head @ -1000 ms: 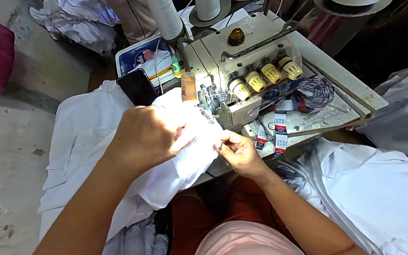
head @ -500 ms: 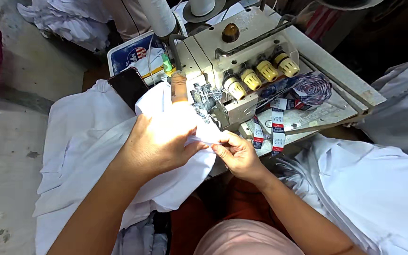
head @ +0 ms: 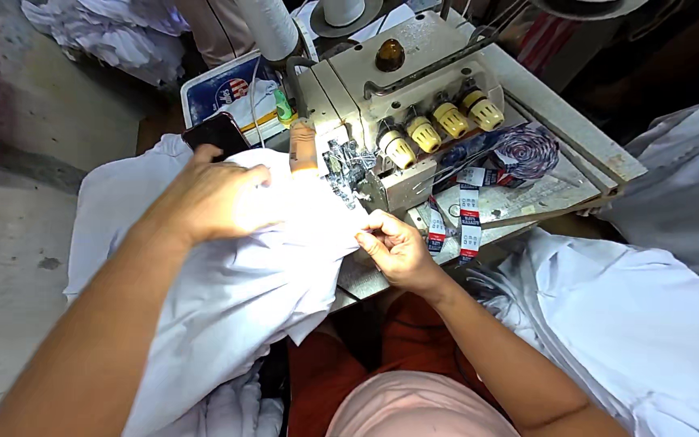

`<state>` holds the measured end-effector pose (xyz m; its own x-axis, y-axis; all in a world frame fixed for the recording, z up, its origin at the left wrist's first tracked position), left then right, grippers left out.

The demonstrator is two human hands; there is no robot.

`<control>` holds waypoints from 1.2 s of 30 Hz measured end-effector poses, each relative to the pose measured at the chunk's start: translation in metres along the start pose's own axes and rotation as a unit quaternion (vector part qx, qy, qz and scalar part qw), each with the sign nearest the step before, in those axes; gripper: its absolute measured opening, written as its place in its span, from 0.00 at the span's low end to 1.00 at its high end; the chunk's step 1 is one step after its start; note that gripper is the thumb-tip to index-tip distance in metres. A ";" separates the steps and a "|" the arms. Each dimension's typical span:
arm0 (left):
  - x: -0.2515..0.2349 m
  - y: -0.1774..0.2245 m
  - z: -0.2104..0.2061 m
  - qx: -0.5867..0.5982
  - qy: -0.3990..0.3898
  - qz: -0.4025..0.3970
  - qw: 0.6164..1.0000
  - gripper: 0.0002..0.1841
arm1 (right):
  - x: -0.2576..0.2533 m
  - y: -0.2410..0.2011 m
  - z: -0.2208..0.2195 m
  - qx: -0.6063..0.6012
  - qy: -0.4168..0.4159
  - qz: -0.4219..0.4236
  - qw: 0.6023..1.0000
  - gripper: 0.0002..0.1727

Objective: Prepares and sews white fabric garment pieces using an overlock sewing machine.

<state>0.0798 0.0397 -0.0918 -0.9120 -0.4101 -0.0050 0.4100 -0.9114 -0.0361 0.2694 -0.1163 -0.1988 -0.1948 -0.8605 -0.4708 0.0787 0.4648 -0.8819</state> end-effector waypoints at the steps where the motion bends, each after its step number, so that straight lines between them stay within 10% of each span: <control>1: 0.012 -0.010 0.005 -0.013 -0.002 0.003 1.000 0.36 | 0.001 0.000 0.001 0.007 0.007 0.008 1.000 0.05; 4: 0.059 -0.011 0.035 -0.049 0.012 -0.028 0.998 0.29 | 0.018 -0.004 -0.001 0.111 0.084 0.074 0.988 0.08; 7: 0.093 0.068 0.098 0.041 -0.079 0.008 0.996 0.23 | 0.047 -0.007 -0.040 0.163 0.064 0.102 0.979 0.21; 11: 0.104 0.149 0.103 0.046 -0.100 -0.031 0.993 0.23 | 0.026 -0.037 -0.111 0.206 -0.177 -0.006 0.962 0.20; 15: 0.106 0.076 0.123 0.010 -0.073 0.092 0.993 0.23 | -0.010 -0.046 -0.107 0.256 -0.413 -0.134 0.864 0.24; 20: 0.106 0.084 0.126 0.068 -0.032 0.097 0.992 0.14 | -0.012 -0.053 -0.052 0.198 -0.056 0.152 0.967 0.08; 29: 0.113 0.084 0.114 -0.077 0.033 0.034 0.996 0.17 | -0.020 -0.058 -0.047 0.183 -0.125 0.210 0.952 0.09; 36: 0.105 0.106 0.132 0.139 0.033 0.095 0.985 0.09 | -0.025 -0.063 -0.047 0.171 0.011 0.227 0.959 0.11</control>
<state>0.0287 -0.1043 0.0354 -0.8137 -0.5791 -0.0504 0.5515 -0.7965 0.2476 0.2236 -0.1144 -0.1309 -0.0850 -0.5793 -0.8107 0.4748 0.6918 -0.5441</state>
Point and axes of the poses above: each hand's wrist, its own x-axis away from the middle knuckle, its own z-axis out of the back of the hand, y = z × x, the point moved 4 cm from there along -x, towards the middle knuckle, and after that the axes turned 1 degree about x, right-handed, at the moved point
